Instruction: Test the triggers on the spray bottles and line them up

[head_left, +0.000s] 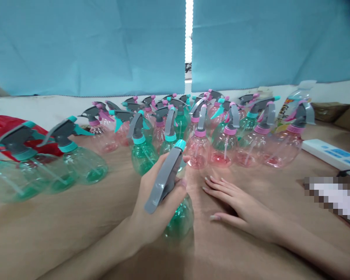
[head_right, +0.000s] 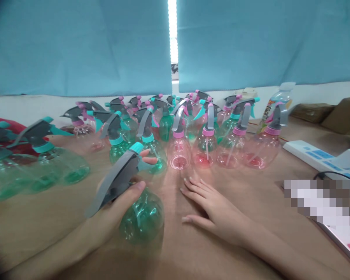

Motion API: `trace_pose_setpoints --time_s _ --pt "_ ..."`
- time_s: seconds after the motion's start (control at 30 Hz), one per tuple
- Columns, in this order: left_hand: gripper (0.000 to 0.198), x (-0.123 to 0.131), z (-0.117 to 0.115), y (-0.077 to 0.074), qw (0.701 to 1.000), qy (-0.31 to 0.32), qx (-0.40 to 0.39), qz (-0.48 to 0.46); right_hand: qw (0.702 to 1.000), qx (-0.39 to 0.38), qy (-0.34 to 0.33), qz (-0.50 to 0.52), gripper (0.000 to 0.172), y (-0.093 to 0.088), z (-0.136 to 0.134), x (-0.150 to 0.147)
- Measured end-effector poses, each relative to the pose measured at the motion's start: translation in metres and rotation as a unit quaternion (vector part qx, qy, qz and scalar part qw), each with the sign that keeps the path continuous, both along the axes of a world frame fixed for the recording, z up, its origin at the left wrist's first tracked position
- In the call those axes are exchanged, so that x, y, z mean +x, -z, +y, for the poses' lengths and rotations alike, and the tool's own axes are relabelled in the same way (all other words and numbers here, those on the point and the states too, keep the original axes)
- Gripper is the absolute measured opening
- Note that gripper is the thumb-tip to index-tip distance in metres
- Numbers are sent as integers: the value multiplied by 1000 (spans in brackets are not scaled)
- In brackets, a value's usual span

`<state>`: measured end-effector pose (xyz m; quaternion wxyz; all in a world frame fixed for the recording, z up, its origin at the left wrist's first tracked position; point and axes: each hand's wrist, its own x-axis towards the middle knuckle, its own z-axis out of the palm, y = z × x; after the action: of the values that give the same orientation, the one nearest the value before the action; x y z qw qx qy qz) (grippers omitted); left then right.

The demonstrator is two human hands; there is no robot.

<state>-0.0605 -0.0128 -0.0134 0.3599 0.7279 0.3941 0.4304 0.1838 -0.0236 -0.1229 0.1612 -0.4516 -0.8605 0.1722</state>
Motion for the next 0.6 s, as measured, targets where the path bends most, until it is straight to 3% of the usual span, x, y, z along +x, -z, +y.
trace_pose_setpoints --time_s 0.2,0.4,0.6 --pt "33 0 0 -1 1000 -7 8 13 1000 0 3 12 68 1 0 0" --pt "20 0 5 1 1000 -7 24 12 1000 -2 1 19 67 1 -1 0" --pt "25 -1 4 -1 999 -5 27 18 1000 -5 3 14 68 2 -1 0"
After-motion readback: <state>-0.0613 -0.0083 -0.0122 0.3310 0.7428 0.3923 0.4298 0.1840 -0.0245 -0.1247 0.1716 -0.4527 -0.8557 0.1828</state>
